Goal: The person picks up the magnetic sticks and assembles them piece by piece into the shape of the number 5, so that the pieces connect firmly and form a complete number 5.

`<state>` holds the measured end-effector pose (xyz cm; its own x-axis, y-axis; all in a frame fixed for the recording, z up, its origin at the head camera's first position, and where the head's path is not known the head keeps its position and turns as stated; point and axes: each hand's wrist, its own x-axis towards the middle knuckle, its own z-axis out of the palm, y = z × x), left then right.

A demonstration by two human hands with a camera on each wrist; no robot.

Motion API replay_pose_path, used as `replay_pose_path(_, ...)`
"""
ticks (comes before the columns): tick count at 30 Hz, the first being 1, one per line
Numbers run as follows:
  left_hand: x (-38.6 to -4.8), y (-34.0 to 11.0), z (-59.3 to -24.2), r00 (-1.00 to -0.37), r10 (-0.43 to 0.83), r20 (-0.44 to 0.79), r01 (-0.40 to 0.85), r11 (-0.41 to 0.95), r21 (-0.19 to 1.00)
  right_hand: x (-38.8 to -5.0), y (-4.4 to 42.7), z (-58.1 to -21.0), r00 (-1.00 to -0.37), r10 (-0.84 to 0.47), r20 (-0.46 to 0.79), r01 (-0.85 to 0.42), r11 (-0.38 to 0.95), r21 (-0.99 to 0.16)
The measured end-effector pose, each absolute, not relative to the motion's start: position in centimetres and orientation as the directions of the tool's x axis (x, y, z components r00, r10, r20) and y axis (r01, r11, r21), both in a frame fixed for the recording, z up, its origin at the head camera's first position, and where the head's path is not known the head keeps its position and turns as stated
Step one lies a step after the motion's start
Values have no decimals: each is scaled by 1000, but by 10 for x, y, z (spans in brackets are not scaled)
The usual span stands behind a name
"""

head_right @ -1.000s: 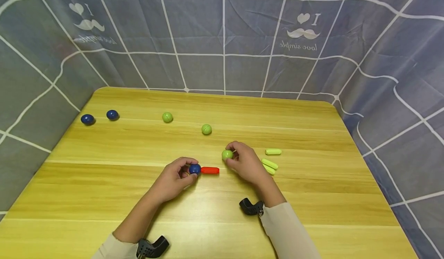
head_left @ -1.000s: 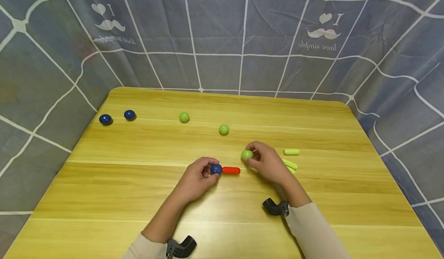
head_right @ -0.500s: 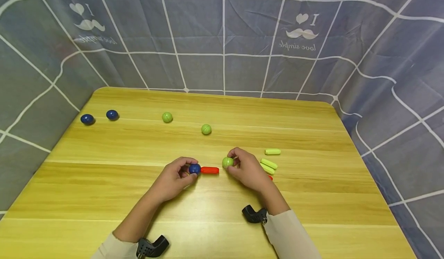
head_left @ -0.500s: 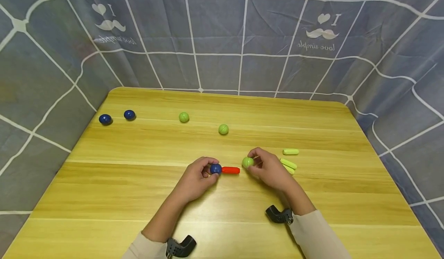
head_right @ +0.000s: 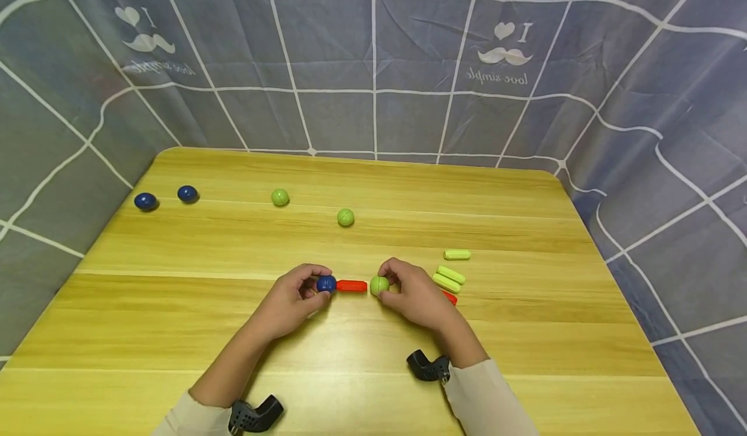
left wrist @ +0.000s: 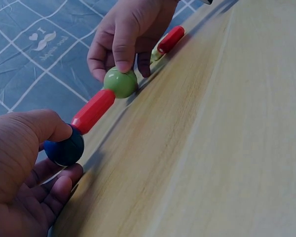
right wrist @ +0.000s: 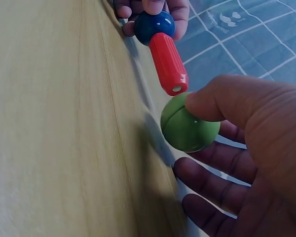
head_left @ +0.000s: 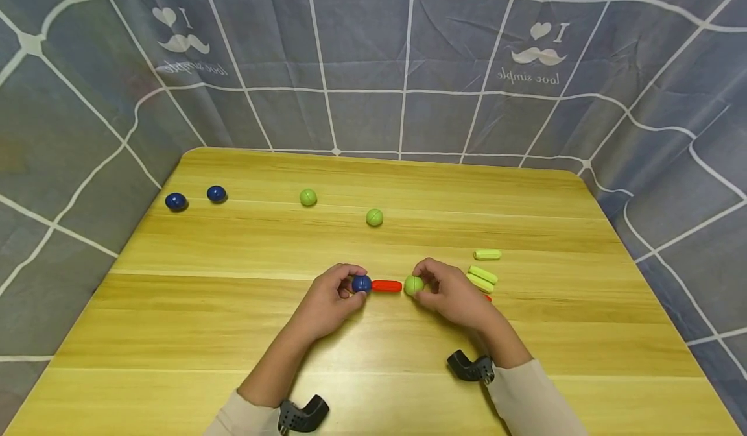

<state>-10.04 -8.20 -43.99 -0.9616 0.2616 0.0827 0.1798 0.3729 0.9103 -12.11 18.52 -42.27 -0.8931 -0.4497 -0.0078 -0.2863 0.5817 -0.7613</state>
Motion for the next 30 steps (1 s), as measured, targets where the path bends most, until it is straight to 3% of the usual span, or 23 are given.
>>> replay_pose_path(30,-100,-81,-441,-968,243,59,158,410,898,-120,182,-425,-887,-461,-13,-294,588,-753)
